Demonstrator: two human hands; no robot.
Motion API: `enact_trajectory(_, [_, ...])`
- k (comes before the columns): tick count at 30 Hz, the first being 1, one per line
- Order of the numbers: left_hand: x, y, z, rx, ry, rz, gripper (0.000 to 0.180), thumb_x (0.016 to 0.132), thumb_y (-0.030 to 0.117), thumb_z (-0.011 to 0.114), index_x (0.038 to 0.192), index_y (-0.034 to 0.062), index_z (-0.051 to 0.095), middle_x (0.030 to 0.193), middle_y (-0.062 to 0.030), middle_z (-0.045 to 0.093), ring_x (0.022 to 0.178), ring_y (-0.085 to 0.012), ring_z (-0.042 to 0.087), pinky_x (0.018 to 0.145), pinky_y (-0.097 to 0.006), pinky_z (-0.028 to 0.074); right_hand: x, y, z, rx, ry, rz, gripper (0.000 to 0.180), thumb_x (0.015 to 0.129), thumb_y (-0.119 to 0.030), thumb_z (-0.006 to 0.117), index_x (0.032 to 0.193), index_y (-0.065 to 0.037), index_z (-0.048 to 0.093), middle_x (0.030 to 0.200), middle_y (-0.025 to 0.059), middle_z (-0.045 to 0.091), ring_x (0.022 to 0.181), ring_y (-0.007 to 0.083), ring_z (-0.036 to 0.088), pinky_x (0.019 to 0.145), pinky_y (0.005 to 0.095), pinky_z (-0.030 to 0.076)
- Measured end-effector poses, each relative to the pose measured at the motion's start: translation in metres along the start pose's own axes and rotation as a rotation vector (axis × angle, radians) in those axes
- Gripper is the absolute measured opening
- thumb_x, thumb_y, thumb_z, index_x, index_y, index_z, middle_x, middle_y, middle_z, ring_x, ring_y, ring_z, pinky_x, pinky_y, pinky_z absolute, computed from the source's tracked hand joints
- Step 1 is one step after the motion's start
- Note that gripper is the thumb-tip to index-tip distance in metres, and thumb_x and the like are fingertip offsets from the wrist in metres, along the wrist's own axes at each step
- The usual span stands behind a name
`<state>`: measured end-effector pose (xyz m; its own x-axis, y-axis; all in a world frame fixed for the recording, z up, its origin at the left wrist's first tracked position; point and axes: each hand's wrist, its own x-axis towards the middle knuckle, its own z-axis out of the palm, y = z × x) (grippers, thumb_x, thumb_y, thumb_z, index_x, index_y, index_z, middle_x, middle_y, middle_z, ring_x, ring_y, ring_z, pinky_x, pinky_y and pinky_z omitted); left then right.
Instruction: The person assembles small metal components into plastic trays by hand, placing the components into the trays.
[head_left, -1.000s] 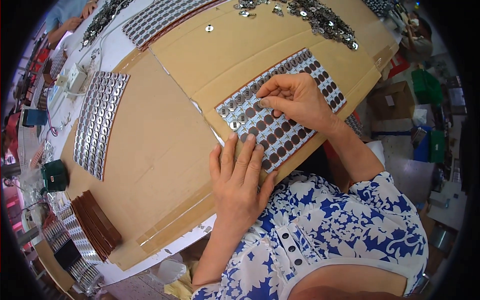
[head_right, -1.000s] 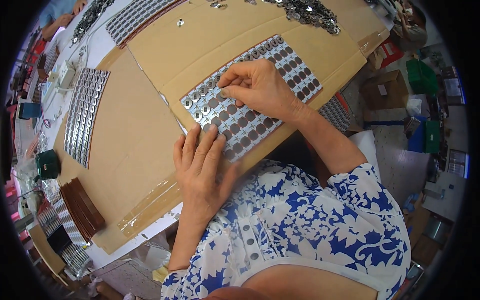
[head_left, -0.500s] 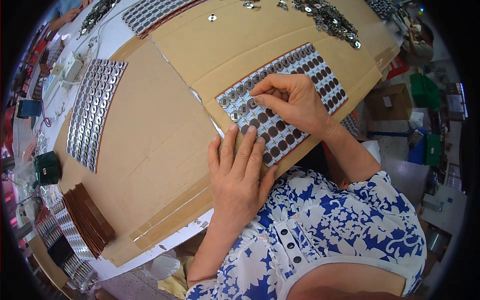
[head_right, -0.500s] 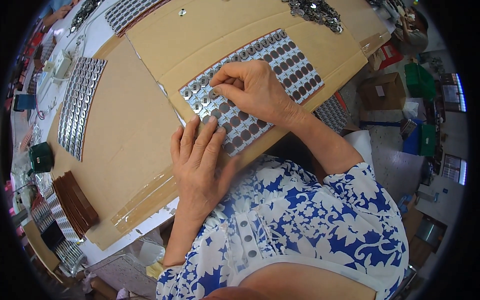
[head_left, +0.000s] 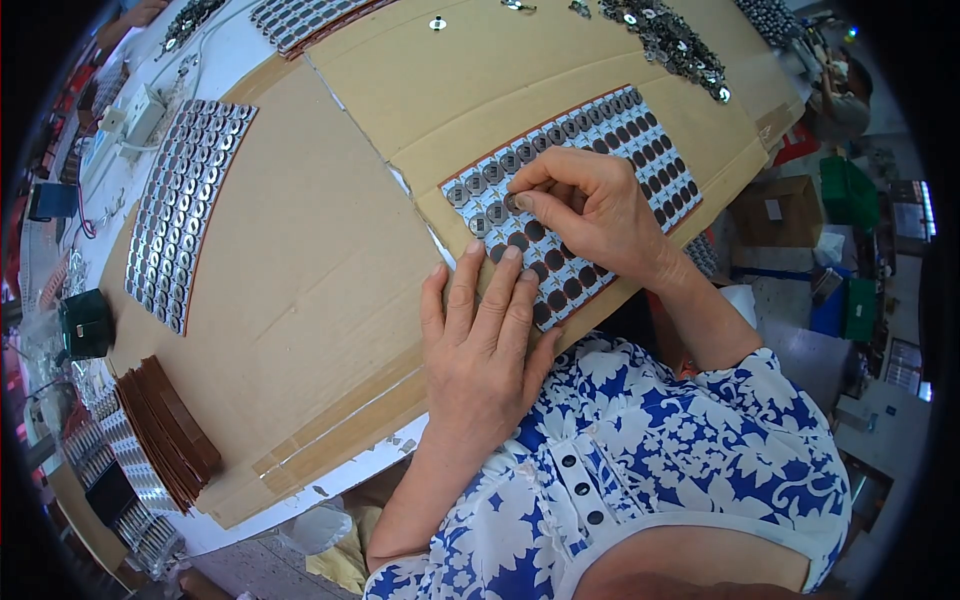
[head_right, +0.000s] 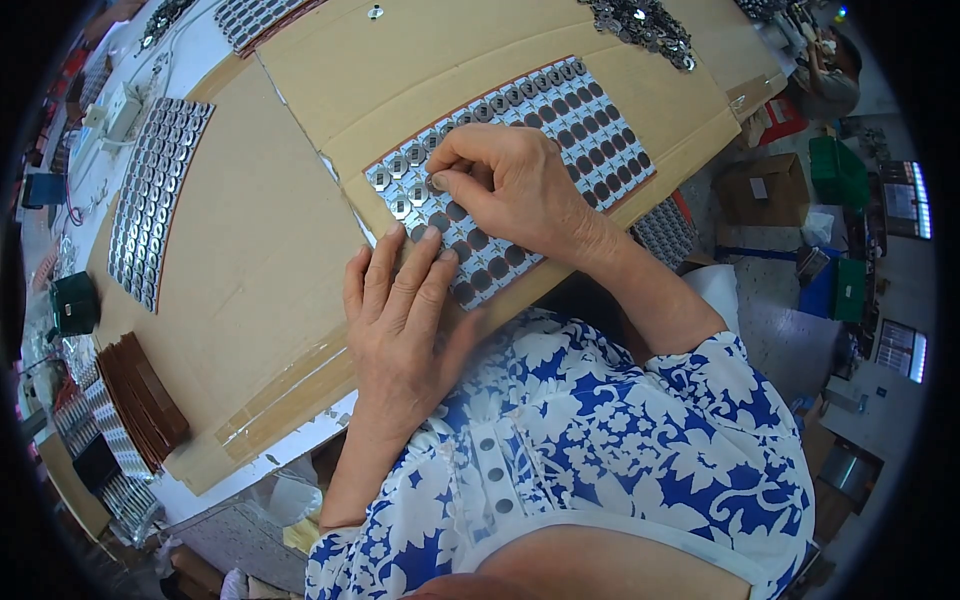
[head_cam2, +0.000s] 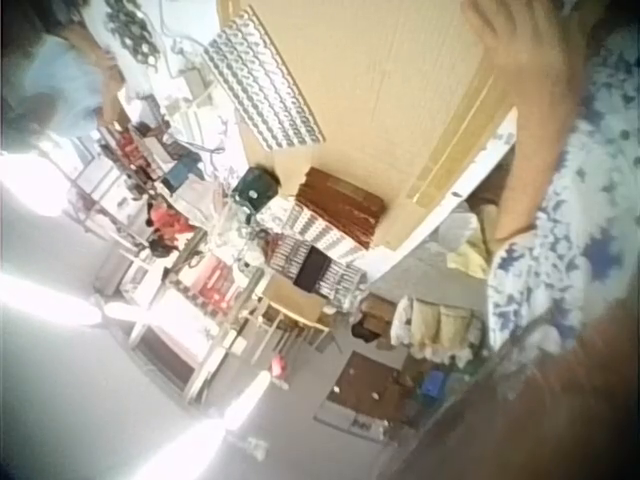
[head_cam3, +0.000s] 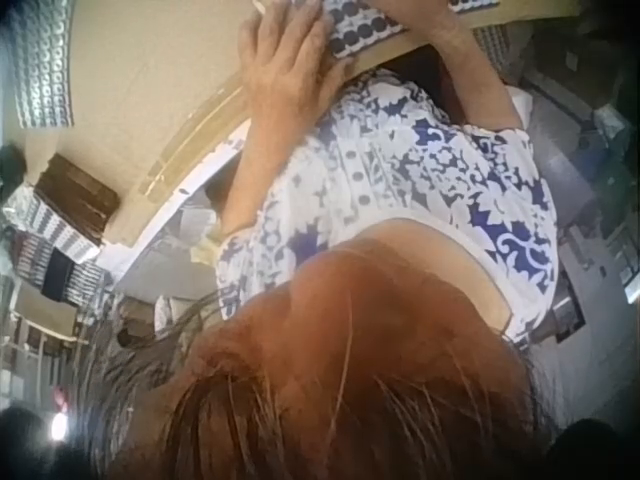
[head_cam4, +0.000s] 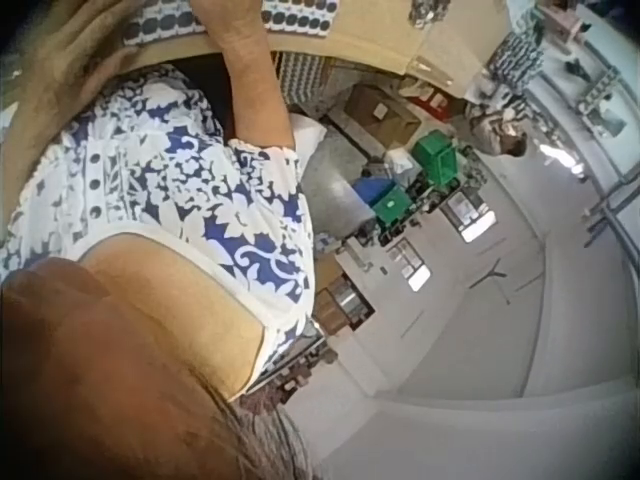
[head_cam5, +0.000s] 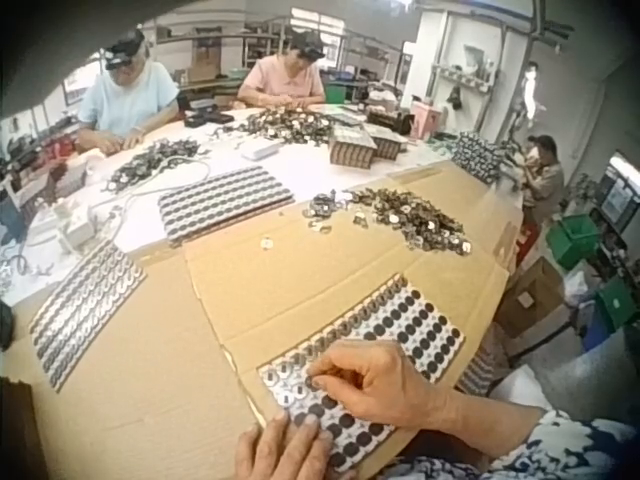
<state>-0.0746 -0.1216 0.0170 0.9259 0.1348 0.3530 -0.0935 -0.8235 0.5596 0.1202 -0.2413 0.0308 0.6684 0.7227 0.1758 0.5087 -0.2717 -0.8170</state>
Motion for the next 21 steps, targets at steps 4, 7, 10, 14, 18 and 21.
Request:
enact_trajectory(4, [0.002,0.000,0.001,-0.006,0.007,0.015,0.056,0.091,0.022,0.088,0.138,-0.0033,0.072,0.152,-0.0209,0.067,0.149,-0.0478,0.055,0.124,-0.069,0.037,0.000,0.005,0.002,-0.153,0.067,-0.139,0.007,0.096,-0.002,0.079,0.103,-0.001,0.079,0.084,0.0085,0.073,0.069,0.0193,0.073,0.063,0.0333,0.055])
enact_trajectory(7, [0.005,0.003,0.000,-0.012,0.002,0.036,0.056,0.091,0.022,0.088,0.138,-0.0034,0.072,0.154,-0.0211,0.066,0.150,-0.0480,0.055,0.124,-0.069,0.038,-0.006,0.004,0.000,-0.118,0.075,-0.066,0.012,0.093,-0.002,0.079,0.105,-0.003,0.079,0.088,0.0093,0.069,0.075,0.0257,0.072,0.066,0.0362,0.055])
enact_trajectory(10, [0.002,0.005,-0.001,0.025,0.002,0.055,0.056,0.090,0.022,0.089,0.137,-0.0034,0.072,0.154,-0.0214,0.067,0.149,-0.0485,0.056,0.123,-0.069,0.038,-0.010,0.011,0.002,-0.212,0.101,-0.361,0.022,0.093,0.007,0.077,0.114,0.001,0.080,0.091,0.0110,0.068,0.074,0.0226,0.068,0.063,0.0343,0.051])
enact_trajectory(14, [0.003,0.009,-0.002,-0.001,0.010,0.024,0.058,0.084,0.016,0.092,0.137,0.0008,0.073,0.152,-0.0183,0.070,0.149,-0.0468,0.057,0.125,-0.064,0.037,-0.013,0.009,-0.003,-0.225,0.042,-0.342,0.021,0.093,0.003,0.077,0.114,0.000,0.079,0.094,0.0136,0.069,0.079,0.0290,0.072,0.066,0.0381,0.054])
enact_trajectory(18, [0.008,0.015,-0.003,0.024,-0.008,0.064,0.056,0.088,0.022,0.091,0.135,-0.0025,0.073,0.150,-0.0200,0.070,0.146,-0.0487,0.058,0.123,-0.067,0.038,-0.013,0.006,-0.004,-0.397,0.124,-0.332,0.015,0.095,-0.004,0.077,0.110,0.000,0.080,0.091,0.0120,0.068,0.077,0.0291,0.072,0.065,0.0387,0.054])
enact_trajectory(21, [0.011,0.020,-0.002,0.021,-0.035,0.045,0.054,0.089,0.022,0.090,0.134,-0.0023,0.073,0.150,-0.0205,0.070,0.146,-0.0503,0.057,0.125,-0.067,0.035,0.000,0.008,-0.029,-0.035,-0.033,-0.147,0.012,0.096,-0.006,0.079,0.105,0.000,0.081,0.087,0.0117,0.072,0.074,0.0260,0.074,0.066,0.0366,0.054])
